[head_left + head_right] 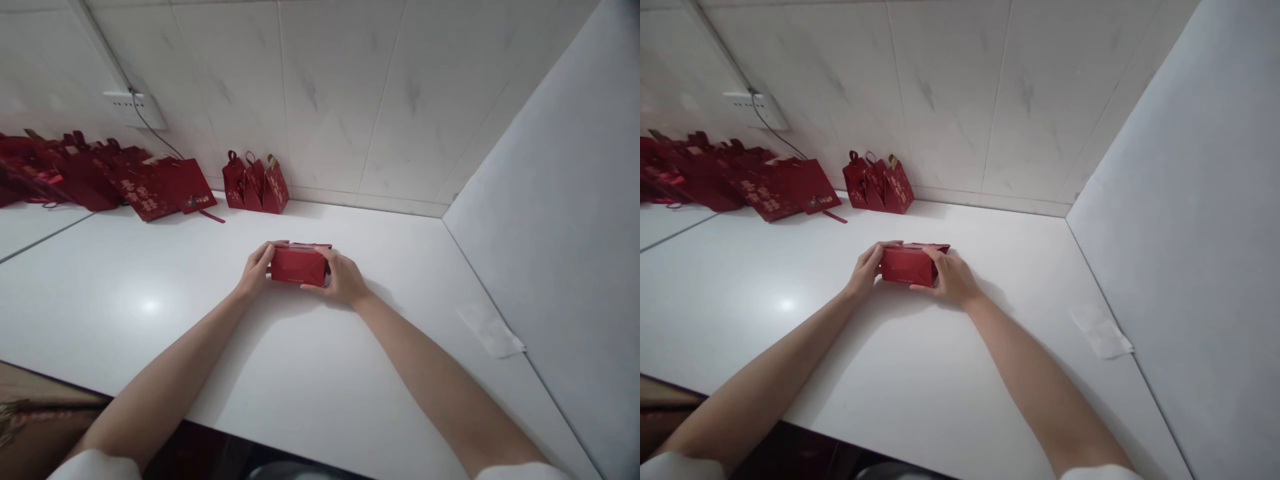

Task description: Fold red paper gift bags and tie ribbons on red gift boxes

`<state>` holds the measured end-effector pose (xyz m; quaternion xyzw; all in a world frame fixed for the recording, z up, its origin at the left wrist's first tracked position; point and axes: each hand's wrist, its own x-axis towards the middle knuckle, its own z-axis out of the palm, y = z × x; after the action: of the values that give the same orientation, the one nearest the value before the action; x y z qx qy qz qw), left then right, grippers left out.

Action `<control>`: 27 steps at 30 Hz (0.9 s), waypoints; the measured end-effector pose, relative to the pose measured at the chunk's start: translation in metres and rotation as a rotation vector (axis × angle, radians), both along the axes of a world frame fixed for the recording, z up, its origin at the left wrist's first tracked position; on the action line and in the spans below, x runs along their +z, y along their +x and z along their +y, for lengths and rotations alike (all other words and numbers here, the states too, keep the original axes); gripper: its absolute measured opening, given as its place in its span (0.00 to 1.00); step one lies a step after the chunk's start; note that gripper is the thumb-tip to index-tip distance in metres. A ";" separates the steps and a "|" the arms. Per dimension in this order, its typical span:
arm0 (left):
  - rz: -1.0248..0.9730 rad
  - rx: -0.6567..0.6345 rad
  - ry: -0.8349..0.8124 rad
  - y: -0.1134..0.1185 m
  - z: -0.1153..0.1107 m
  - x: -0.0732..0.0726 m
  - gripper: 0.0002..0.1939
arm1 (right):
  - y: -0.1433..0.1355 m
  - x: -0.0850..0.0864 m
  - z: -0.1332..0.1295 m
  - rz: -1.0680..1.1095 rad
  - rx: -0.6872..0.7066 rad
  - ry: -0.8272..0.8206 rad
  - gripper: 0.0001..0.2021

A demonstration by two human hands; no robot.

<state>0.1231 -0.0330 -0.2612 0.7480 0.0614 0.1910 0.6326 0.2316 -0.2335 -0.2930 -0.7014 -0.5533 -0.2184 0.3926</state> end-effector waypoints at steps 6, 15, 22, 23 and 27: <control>0.002 0.014 -0.029 0.001 -0.001 -0.001 0.23 | 0.000 0.002 -0.001 0.015 0.004 -0.011 0.41; 0.003 -0.040 0.020 -0.001 0.001 -0.002 0.25 | 0.000 0.000 0.000 0.016 -0.003 -0.020 0.41; -0.166 -0.069 0.455 -0.006 -0.014 -0.006 0.61 | 0.002 -0.001 0.000 0.079 -0.052 -0.022 0.41; -0.177 -0.065 0.525 -0.006 -0.014 -0.006 0.62 | 0.003 -0.001 0.000 0.064 -0.057 -0.020 0.41; -0.204 -0.065 0.710 -0.003 -0.009 -0.006 0.48 | 0.005 -0.002 0.000 0.003 -0.041 -0.035 0.40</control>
<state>0.1205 -0.0422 -0.2675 0.8996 -0.0960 0.2539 0.3421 0.2364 -0.2333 -0.2951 -0.7198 -0.5420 -0.2154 0.3765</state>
